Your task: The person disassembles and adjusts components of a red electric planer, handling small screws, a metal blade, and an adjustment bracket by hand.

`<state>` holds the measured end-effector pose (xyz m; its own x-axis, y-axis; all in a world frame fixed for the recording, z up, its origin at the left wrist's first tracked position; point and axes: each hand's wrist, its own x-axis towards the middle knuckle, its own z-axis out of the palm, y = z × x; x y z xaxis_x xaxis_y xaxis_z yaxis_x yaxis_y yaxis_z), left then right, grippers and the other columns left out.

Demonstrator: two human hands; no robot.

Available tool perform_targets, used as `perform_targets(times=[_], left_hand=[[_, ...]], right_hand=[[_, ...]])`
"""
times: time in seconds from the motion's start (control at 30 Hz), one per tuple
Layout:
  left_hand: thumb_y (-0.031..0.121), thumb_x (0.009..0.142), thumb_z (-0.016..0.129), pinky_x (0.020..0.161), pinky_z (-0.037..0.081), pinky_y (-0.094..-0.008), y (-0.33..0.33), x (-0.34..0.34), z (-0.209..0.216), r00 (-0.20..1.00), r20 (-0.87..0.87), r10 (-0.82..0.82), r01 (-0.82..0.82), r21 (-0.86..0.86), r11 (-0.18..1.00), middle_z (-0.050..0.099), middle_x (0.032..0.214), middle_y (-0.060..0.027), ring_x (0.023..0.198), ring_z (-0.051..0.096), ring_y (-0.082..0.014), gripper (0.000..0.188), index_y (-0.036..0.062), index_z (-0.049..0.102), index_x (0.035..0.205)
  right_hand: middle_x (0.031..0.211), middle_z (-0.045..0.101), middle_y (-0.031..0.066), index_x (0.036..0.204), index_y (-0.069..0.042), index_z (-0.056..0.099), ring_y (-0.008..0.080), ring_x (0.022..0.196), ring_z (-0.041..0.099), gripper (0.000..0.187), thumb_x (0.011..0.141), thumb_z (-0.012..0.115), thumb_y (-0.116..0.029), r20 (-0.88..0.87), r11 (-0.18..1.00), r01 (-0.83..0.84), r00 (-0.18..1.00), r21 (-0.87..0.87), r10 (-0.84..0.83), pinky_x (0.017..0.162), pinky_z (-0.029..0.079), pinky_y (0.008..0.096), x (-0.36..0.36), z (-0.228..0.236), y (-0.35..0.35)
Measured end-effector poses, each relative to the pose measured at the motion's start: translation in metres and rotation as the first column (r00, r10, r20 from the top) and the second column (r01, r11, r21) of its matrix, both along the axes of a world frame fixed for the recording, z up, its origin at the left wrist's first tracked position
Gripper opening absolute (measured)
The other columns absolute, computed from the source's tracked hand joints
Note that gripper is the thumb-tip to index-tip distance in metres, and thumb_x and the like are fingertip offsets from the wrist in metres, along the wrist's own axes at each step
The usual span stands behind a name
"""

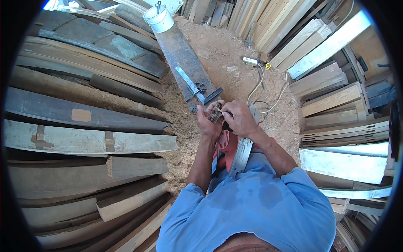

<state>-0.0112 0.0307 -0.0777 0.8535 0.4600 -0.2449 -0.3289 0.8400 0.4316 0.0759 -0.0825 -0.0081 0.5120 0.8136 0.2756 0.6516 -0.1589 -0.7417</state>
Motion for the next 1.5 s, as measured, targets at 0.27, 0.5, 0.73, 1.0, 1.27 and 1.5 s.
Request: perform_targets(times=[0.27,0.5,0.73,1.0,1.27,1.5], left_hand=[[0.065,0.101,0.029,0.099,0.049,-0.0431,0.005,0.001,0.000,0.999,0.022,-0.035,0.036,-0.051,0.998,0.067,0.111,-0.0177,0.106,0.064,-0.0306,0.079,-0.0054,0.060,0.116],[0.068,0.100,0.026,0.098,0.050,-0.0442,-0.001,0.005,0.000,0.999,0.044,-0.014,0.017,-0.085,0.996,0.068,0.106,-0.0179,0.103,0.065,-0.0323,0.083,-0.0058,0.060,0.113],[0.069,0.099,0.027,0.098,0.050,-0.0442,-0.001,0.004,0.005,0.999,0.023,-0.022,0.023,-0.019,1.000,0.068,0.105,-0.0173,0.103,0.065,-0.0322,0.083,-0.0048,0.061,0.113],[0.068,0.100,0.027,0.098,0.050,-0.0449,-0.001,0.002,0.003,0.999,0.031,-0.027,0.028,-0.031,0.999,0.068,0.106,-0.0175,0.103,0.065,-0.0320,0.081,-0.0048,0.061,0.113],[0.066,0.101,0.026,0.100,0.049,-0.0442,-0.005,0.003,0.002,0.998,0.049,0.031,-0.030,-0.027,0.999,0.068,0.109,-0.0182,0.104,0.065,-0.0319,0.080,-0.0050,0.061,0.114],[0.068,0.101,0.026,0.098,0.049,-0.0422,-0.002,0.002,0.004,1.000,0.019,0.000,0.001,-0.020,1.000,0.068,0.109,-0.0178,0.103,0.065,-0.0303,0.081,-0.0042,0.061,0.114]], right_hand=[[0.087,0.065,0.0195,0.097,-0.001,0.067,0.0370,0.090,0.065,0.014,0.086,0.066,-0.010,-0.304,0.999,-0.011,0.952,0.053,0.026,0.083,0.051,0.0452,0.005,0.001,0.006],[0.093,0.064,0.0201,0.094,0.000,0.065,0.0384,0.092,0.064,0.012,0.086,0.065,-0.010,-0.085,0.994,-0.110,0.990,0.010,0.111,0.083,0.051,0.0458,-0.007,-0.004,-0.002],[0.093,0.062,0.0209,0.095,0.001,0.063,0.0405,0.092,0.063,0.012,0.087,0.065,-0.008,-0.052,0.997,-0.048,0.997,0.061,0.052,0.081,0.049,0.0485,-0.010,-0.009,-0.003],[0.092,0.062,0.0212,0.094,0.001,0.063,0.0406,0.093,0.063,0.012,0.087,0.064,-0.009,-0.107,0.994,-0.079,0.990,0.068,0.086,0.083,0.049,0.0487,-0.012,-0.010,-0.002],[0.092,0.062,0.0213,0.095,0.000,0.062,0.0409,0.092,0.062,0.013,0.088,0.062,-0.011,-0.125,0.994,-0.074,0.990,-0.075,0.064,0.085,0.049,0.0486,-0.007,0.002,-0.010],[0.094,0.063,0.0207,0.095,0.001,0.064,0.0402,0.095,0.062,0.012,0.089,0.062,-0.010,-0.080,0.996,-0.061,0.995,0.068,0.067,0.086,0.049,0.0487,-0.011,0.003,0.004]])
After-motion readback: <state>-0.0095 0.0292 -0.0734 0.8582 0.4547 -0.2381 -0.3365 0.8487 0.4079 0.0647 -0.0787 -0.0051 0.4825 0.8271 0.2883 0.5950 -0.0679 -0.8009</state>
